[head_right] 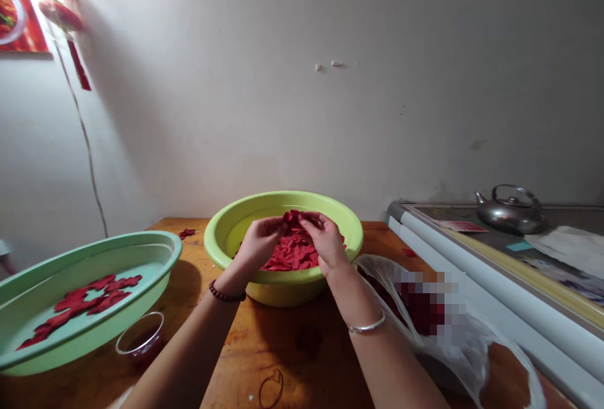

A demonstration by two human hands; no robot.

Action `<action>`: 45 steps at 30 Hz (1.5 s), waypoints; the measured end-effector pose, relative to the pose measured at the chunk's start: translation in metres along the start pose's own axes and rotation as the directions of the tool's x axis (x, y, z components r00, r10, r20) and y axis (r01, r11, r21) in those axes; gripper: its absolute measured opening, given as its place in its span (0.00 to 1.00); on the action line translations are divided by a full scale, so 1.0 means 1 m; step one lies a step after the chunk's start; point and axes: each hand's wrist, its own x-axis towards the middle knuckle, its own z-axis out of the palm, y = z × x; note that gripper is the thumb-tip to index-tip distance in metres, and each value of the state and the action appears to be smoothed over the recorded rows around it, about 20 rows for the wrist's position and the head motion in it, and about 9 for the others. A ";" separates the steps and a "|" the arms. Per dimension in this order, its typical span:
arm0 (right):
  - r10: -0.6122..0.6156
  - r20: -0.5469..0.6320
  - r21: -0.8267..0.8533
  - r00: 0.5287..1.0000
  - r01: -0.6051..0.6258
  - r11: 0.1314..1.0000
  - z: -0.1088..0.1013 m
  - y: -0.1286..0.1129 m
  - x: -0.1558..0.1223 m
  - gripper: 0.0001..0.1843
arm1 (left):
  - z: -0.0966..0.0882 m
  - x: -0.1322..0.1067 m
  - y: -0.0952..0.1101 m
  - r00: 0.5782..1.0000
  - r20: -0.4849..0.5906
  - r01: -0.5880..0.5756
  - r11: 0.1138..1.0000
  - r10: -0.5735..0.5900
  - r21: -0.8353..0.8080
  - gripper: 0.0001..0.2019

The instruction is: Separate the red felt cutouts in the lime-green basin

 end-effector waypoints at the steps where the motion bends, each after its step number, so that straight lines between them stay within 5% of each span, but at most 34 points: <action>1: 0.001 -0.058 0.019 0.998 0.000 1.000 -0.001 0.000 0.001 0.20 | 0.000 0.001 0.000 0.999 -0.042 0.023 1.000 -0.024 -0.012 0.09; 5: 0.051 -0.207 0.077 0.977 -0.036 0.996 -0.001 -0.005 0.002 0.13 | -0.001 0.003 0.003 0.988 -0.129 0.069 0.993 -0.081 -0.096 0.09; 10: 0.137 -0.128 0.127 0.982 -0.121 0.985 0.001 -0.010 -0.001 0.09 | -0.001 -0.001 0.015 0.996 -0.089 0.014 0.993 -0.024 -0.117 0.06; 18: 0.099 0.187 0.135 0.977 -0.126 0.983 -0.004 -0.008 -0.003 0.11 | -0.004 -0.003 0.018 0.984 -0.134 0.096 0.987 -0.114 -0.130 0.11; 27: 0.122 0.268 -0.017 0.956 -0.121 0.992 -0.006 -0.002 0.001 0.15 | -0.003 0.002 0.009 0.982 -0.157 0.091 0.992 -0.105 -0.090 0.20; 41: 0.138 0.280 0.026 0.950 -0.151 0.988 -0.006 -0.004 -0.001 0.17 | -0.004 0.000 0.012 0.995 -0.092 0.031 0.999 -0.028 0.035 0.26; 45: 0.096 0.245 0.041 0.965 -0.109 0.993 -0.008 -0.004 0.001 0.17 | -0.006 0.000 0.011 0.975 -0.220 0.028 0.998 -0.014 0.060 0.25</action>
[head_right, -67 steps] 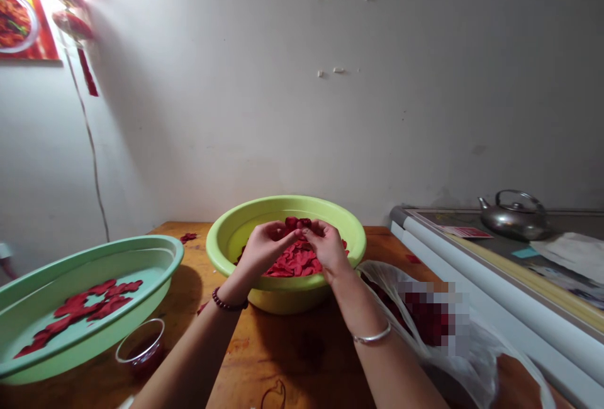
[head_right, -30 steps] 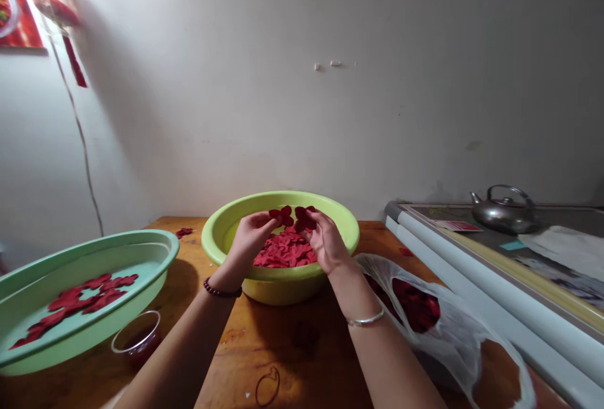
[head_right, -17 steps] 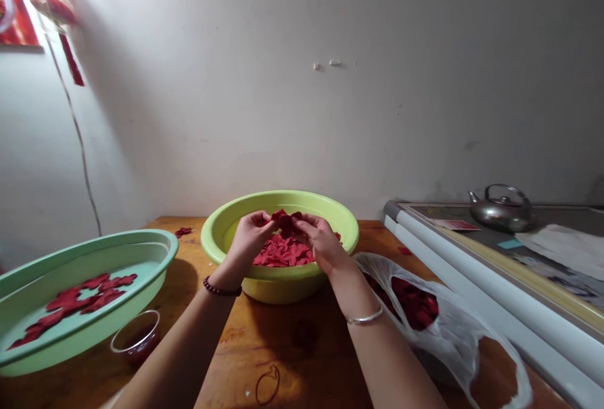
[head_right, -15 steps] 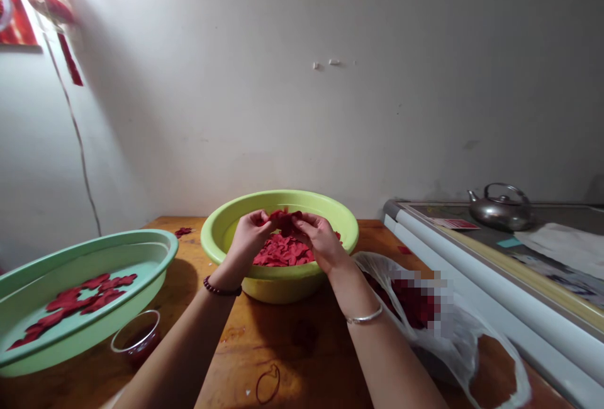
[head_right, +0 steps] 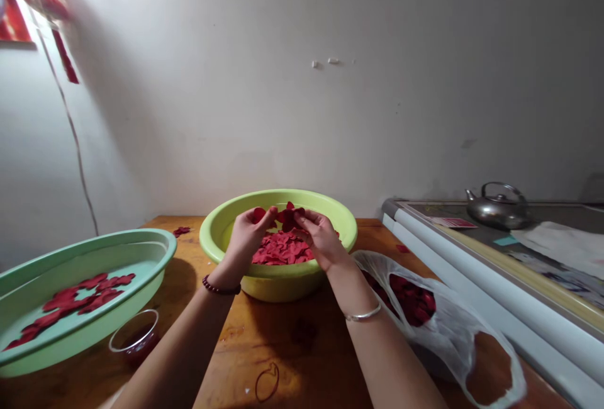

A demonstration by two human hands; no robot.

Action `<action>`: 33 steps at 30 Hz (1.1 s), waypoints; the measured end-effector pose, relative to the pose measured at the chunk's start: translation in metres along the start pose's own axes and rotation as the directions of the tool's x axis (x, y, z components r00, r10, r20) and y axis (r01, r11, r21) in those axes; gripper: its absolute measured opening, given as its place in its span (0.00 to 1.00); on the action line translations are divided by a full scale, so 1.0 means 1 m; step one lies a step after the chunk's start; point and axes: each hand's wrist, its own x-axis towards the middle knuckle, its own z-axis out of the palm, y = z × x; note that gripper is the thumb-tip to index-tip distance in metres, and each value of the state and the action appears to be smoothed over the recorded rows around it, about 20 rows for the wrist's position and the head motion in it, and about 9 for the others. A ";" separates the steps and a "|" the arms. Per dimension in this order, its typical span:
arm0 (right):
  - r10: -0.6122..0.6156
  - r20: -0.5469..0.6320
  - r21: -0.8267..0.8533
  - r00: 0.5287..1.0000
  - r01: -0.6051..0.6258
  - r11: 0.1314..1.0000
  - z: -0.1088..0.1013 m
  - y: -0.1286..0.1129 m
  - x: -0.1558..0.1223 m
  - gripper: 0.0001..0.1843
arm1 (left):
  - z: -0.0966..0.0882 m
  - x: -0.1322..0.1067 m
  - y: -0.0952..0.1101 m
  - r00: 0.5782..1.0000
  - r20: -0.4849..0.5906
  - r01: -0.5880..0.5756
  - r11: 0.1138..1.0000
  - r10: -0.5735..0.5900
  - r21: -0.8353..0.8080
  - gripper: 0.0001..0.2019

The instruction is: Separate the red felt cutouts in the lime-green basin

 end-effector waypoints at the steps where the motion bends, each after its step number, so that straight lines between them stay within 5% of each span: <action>1: -0.008 -0.019 0.009 1.000 0.008 1.000 -0.001 0.000 0.000 0.17 | -0.001 0.000 0.000 0.999 -0.049 0.002 1.000 -0.002 -0.003 0.24; 7: -0.010 -0.029 -0.018 1.000 0.010 1.000 0.002 0.001 0.000 0.17 | 0.002 0.002 -0.006 0.992 -0.102 -0.073 0.997 0.076 0.035 0.13; 14: -0.011 -0.018 -0.066 1.000 0.010 0.998 0.009 -0.001 -0.002 0.18 | 0.004 -0.002 0.000 0.984 0.115 -0.138 0.990 0.134 0.030 0.16; 23: -0.004 -0.101 -0.037 0.995 0.000 0.999 0.006 -0.001 -0.001 0.15 | 0.001 -0.005 0.006 0.999 0.016 -0.031 0.996 0.032 -0.088 0.10; 28: -0.008 -0.004 -0.042 1.000 0.008 0.999 0.008 0.000 -0.001 0.16 | 0.000 -0.006 0.006 1.000 0.013 0.015 0.995 -0.014 -0.100 0.13; 33: -0.038 -0.162 -0.042 0.986 0.032 0.999 0.009 0.001 0.000 0.21 | 0.000 -0.001 0.001 0.998 -0.055 0.030 0.995 -0.035 -0.096 0.14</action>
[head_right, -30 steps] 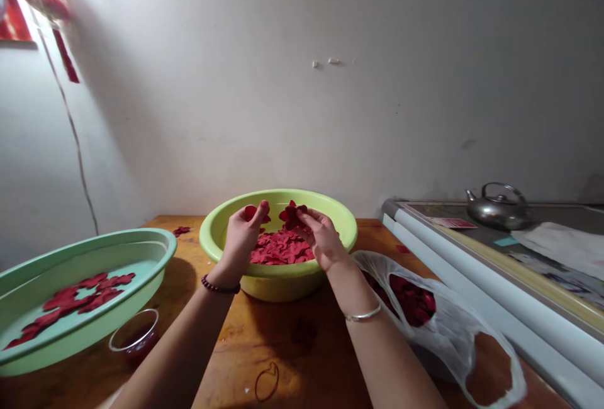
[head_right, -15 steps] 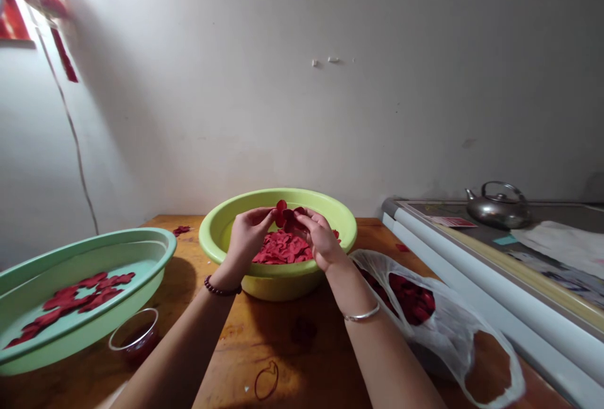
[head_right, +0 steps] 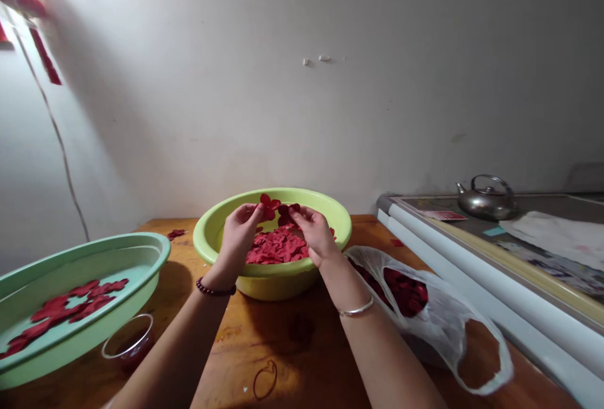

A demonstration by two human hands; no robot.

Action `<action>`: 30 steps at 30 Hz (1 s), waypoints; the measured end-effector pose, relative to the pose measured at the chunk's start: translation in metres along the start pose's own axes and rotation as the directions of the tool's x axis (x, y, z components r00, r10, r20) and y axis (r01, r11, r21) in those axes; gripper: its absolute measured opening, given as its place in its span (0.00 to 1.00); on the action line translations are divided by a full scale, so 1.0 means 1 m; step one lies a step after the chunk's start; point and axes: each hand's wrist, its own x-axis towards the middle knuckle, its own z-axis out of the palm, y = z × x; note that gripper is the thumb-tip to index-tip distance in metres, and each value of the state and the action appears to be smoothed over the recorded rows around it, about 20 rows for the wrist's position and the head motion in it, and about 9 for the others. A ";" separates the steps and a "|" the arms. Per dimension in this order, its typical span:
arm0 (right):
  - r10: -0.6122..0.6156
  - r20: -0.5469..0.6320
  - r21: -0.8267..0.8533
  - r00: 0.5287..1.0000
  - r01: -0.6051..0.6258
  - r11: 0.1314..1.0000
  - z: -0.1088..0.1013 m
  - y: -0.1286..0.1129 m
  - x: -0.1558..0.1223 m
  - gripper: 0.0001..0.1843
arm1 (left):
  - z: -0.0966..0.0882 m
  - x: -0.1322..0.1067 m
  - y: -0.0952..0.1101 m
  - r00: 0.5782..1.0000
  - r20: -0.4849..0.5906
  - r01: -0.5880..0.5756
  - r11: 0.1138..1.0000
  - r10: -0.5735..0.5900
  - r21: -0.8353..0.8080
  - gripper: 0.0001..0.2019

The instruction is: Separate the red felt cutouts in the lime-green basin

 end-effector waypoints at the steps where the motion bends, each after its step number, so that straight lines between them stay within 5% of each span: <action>1: -0.014 -0.025 -0.011 1.000 0.014 1.000 0.000 0.001 0.000 0.22 | 0.000 0.001 0.000 1.000 -0.014 -0.007 1.000 0.008 0.006 0.14; 4: -0.069 -0.053 -0.068 0.996 0.065 0.996 0.001 0.004 0.001 0.23 | 0.002 0.001 0.002 0.998 -0.008 -0.062 0.997 0.062 0.042 0.13; 10: -0.076 -0.011 -0.083 0.997 0.074 0.994 0.003 0.004 -0.001 0.23 | 0.004 -0.004 0.004 0.964 0.266 -0.030 0.997 0.008 0.076 0.14; 19: -0.062 0.036 -0.054 0.997 0.064 0.997 0.005 0.003 -0.001 0.23 | 0.003 -0.001 -0.006 0.982 0.190 0.005 0.999 0.002 -0.035 0.09; 30: -0.074 0.028 -0.086 0.997 0.076 0.993 0.001 0.006 0.001 0.23 | 0.004 -0.005 0.002 0.944 0.328 0.015 0.998 -0.032 0.054 0.15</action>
